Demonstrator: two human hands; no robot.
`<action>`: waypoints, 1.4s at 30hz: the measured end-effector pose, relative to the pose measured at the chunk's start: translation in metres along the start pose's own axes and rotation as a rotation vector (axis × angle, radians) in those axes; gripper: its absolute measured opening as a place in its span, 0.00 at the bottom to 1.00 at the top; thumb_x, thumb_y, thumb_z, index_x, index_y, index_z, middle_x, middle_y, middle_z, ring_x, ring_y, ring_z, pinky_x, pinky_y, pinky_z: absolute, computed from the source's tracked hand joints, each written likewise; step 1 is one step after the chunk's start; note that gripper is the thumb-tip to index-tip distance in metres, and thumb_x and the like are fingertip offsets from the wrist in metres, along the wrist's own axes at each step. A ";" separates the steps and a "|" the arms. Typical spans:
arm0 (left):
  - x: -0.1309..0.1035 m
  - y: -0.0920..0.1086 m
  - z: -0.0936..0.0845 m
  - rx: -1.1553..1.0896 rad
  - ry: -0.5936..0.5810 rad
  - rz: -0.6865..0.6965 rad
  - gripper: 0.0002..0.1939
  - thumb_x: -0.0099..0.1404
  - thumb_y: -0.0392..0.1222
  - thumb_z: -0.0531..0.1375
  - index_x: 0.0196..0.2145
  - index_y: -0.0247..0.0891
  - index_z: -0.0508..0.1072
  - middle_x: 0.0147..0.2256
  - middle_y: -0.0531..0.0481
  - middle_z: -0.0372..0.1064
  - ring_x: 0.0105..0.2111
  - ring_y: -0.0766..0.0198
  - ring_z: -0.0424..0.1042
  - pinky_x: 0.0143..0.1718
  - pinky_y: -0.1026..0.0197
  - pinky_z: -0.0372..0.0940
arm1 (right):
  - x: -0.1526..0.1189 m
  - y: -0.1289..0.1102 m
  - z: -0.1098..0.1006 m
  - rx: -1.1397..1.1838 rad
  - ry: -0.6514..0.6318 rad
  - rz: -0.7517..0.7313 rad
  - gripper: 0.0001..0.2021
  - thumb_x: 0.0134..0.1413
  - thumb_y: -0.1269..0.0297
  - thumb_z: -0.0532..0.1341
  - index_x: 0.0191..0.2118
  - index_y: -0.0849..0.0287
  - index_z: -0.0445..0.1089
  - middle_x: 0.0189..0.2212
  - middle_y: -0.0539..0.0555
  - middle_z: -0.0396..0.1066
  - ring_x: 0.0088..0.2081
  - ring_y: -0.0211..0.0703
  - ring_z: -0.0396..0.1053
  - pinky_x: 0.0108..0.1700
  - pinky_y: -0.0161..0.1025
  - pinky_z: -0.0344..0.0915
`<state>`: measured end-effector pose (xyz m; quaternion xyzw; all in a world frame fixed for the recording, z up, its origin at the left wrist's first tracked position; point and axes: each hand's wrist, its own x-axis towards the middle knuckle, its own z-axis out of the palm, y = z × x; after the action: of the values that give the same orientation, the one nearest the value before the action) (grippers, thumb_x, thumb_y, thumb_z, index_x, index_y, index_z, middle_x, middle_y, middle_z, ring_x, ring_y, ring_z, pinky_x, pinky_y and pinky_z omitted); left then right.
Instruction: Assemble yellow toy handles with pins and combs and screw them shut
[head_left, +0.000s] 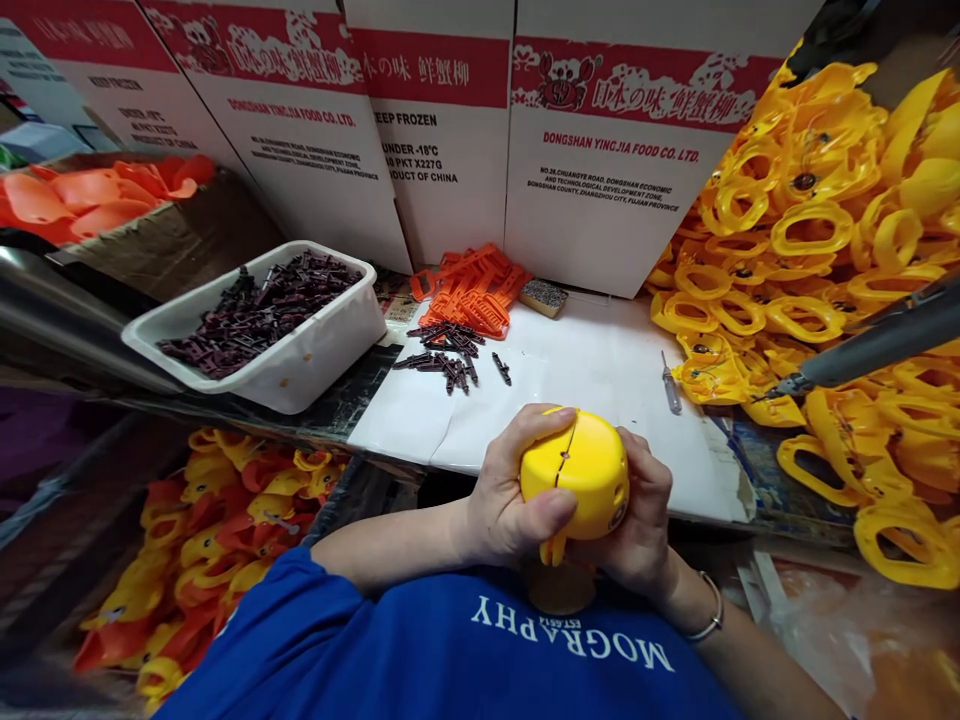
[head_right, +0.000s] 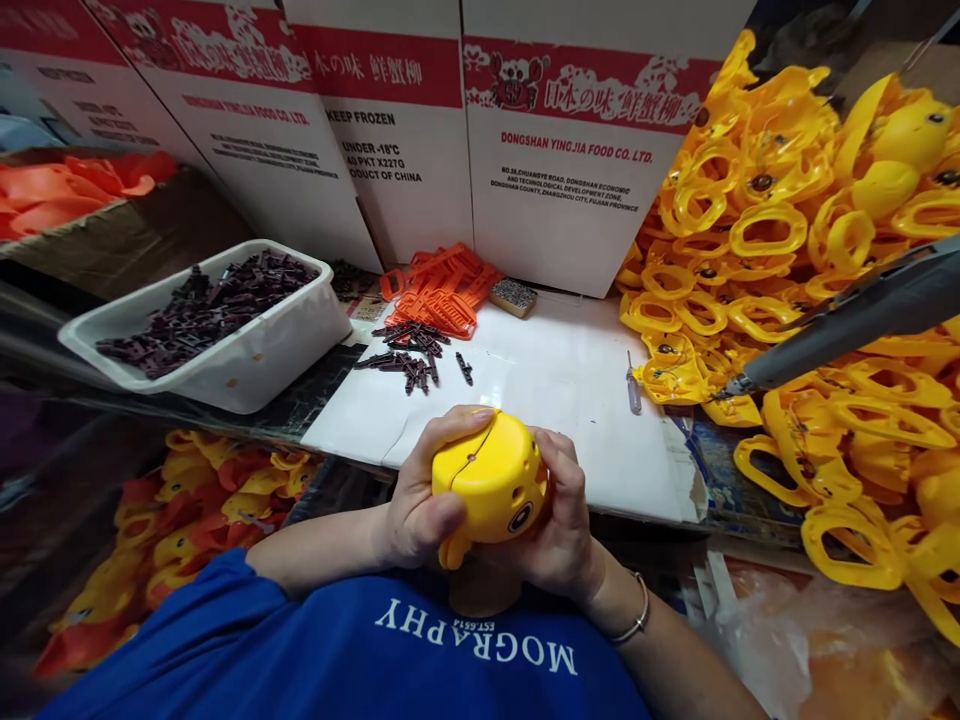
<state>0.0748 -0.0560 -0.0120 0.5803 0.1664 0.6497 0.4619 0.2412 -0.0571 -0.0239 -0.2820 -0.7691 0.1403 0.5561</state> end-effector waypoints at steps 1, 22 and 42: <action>0.000 0.000 0.000 0.009 0.005 0.002 0.28 0.66 0.56 0.66 0.60 0.48 0.71 0.53 0.45 0.66 0.51 0.54 0.71 0.56 0.49 0.69 | -0.001 0.000 0.001 -0.005 0.010 -0.012 0.45 0.54 0.50 0.72 0.72 0.54 0.53 0.53 0.61 0.66 0.51 0.54 0.70 0.50 0.54 0.77; -0.002 0.001 -0.003 0.026 -0.018 0.048 0.29 0.65 0.55 0.67 0.61 0.48 0.71 0.53 0.44 0.67 0.50 0.53 0.72 0.53 0.50 0.70 | -0.005 0.003 0.003 0.071 -0.008 0.045 0.45 0.49 0.45 0.74 0.68 0.48 0.55 0.53 0.62 0.66 0.53 0.59 0.71 0.50 0.61 0.77; 0.005 0.017 -0.003 -0.054 -0.095 -0.265 0.33 0.61 0.49 0.70 0.58 0.45 0.61 0.50 0.46 0.70 0.46 0.55 0.76 0.49 0.52 0.73 | -0.005 0.007 0.000 0.003 -0.017 -0.025 0.50 0.51 0.55 0.75 0.73 0.51 0.48 0.56 0.64 0.64 0.54 0.58 0.67 0.50 0.60 0.75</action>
<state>0.0658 -0.0598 0.0028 0.5706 0.2023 0.5590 0.5665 0.2441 -0.0544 -0.0319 -0.2701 -0.7772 0.1370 0.5516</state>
